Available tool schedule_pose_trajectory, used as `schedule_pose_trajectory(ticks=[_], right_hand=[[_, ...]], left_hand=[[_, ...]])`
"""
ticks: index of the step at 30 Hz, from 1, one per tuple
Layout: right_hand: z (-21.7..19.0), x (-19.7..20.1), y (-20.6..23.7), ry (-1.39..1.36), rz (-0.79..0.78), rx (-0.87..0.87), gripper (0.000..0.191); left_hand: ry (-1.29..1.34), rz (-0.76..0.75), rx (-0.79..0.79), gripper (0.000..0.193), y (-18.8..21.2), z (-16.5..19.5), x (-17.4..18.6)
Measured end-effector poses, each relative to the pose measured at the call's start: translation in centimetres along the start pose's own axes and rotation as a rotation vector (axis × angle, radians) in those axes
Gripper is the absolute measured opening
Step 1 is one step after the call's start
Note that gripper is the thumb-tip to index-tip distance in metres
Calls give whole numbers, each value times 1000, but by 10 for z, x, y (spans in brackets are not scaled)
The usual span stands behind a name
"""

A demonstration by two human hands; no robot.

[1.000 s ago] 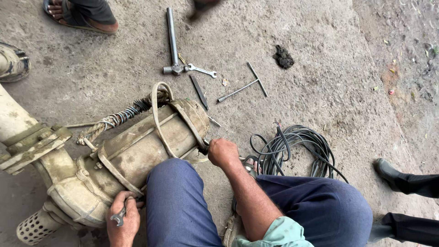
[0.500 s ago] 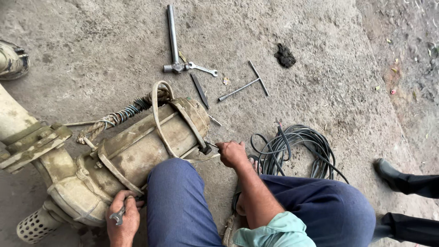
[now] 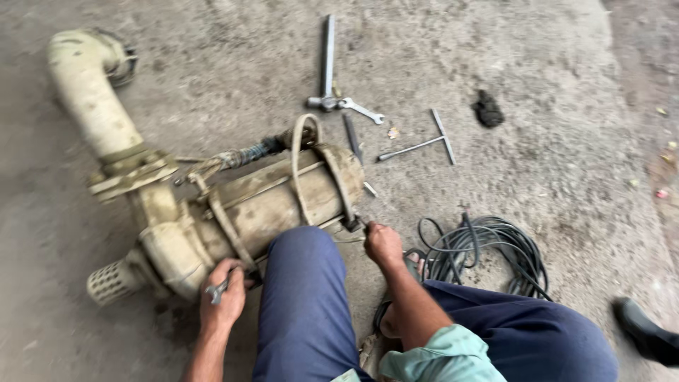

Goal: The person sits on the floor and uses a wrench to loosen bolts on a water pump. Another person assists by using a hammer and chisel to remove a stuck bolt. They continue to work together to disassemble the pump.

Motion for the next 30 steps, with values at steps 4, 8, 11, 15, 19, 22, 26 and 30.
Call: schedule_pose_trajectory(ticks=[4, 8, 11, 15, 19, 22, 26, 30], right_hand=[[10, -10, 10, 23, -63, -69, 29], [32, -29, 24, -4, -128, -162, 31], [47, -42, 36, -78, -108, -202, 33], [51, -48, 42, -130, -97, -197, 34], [43, -39, 32, -276, -86, -166, 32], [32, -32, 25, -452, -81, -130, 31], [19, -28, 24, -715, -33, -187, 30], [6, -29, 15, -1155, -107, -349, 38]], left_hand=[[9, -17, 89, 23, -5, -1, 3], [26, 14, 140, 23, -3, 6, 3], [76, 92, 66, 26, 8, 13, 5], [60, 178, -99, 30, 30, 20, 10], [104, 166, -128, 28, 38, 18, 12], [5, 176, -112, 27, 35, 19, 10], [-250, 211, -316, 24, 36, 36, 6], [-230, 185, -321, 24, 46, 34, 6]])
Point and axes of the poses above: each hand's wrist, its own y-axis away from the middle knuckle, its own x-axis out of the back of the hand, z = x × y, the point moved 6 cm from there along -y, towards the middle knuckle, and after that the axes turned 1 degree about y, right-handed, at the moved point
